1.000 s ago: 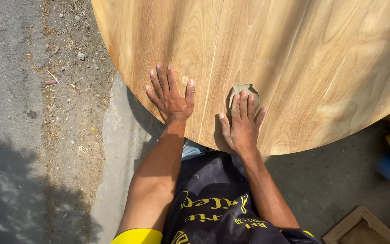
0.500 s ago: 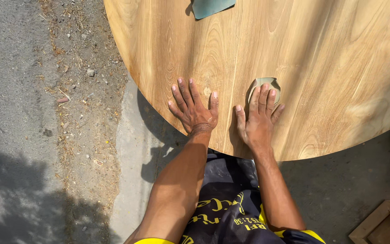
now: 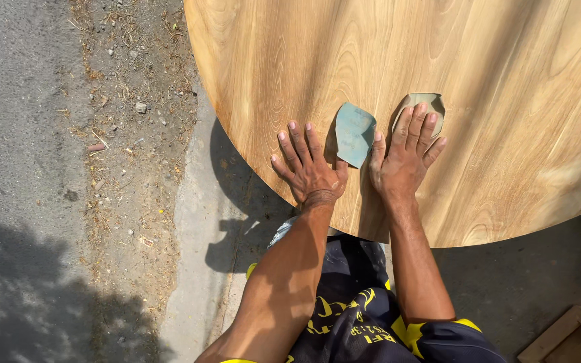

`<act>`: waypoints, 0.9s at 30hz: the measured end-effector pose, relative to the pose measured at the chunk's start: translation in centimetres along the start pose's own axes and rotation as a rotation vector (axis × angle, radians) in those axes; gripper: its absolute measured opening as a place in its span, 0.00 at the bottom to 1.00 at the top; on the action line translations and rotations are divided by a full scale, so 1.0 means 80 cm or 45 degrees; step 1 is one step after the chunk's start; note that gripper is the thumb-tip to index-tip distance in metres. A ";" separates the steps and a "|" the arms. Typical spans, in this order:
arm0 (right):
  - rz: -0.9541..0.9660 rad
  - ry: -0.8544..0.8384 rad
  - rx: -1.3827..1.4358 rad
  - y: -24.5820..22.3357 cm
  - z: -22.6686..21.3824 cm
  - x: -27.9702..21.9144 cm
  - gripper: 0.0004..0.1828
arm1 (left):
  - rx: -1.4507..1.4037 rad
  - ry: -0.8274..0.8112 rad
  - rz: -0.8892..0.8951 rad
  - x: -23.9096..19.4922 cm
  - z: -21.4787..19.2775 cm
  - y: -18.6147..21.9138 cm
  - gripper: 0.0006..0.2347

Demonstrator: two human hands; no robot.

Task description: The person sands a large, round wooden tabletop using two pieces of sandpaper held in each hand. They move the sandpaper back and forth across the surface to smooth it.

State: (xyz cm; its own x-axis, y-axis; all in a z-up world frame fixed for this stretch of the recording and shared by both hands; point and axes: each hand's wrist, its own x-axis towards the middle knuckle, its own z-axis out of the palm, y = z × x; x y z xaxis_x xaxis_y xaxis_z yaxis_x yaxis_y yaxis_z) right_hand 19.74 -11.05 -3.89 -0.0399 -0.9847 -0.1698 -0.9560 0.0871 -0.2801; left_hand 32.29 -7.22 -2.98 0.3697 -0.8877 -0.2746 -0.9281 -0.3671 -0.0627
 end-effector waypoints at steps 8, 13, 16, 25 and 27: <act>-0.024 0.057 0.043 0.003 -0.019 0.168 0.36 | 0.125 -0.040 0.005 -0.004 0.012 -0.003 0.54; -0.041 -0.013 0.114 0.006 -0.017 0.106 0.32 | 0.091 0.004 -0.014 -0.004 0.012 -0.002 0.47; 0.000 -0.038 0.100 0.003 -0.005 -0.021 0.35 | 0.148 0.004 0.008 0.000 0.016 -0.004 0.53; 0.078 -0.081 0.133 0.018 -0.045 0.230 0.36 | 0.161 0.086 0.000 -0.003 0.033 -0.005 0.49; 0.078 -0.087 0.131 0.020 -0.042 0.187 0.34 | 0.151 0.020 0.004 -0.003 0.023 -0.004 0.46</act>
State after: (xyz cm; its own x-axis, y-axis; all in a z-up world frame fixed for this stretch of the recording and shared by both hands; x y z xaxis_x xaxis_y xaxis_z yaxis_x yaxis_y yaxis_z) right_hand 16.65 -26.12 -3.66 -0.0739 -0.9647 -0.2529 -0.9175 0.1651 -0.3618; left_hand 32.40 -6.34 -4.69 0.3666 -0.8934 -0.2596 -0.9277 -0.3297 -0.1754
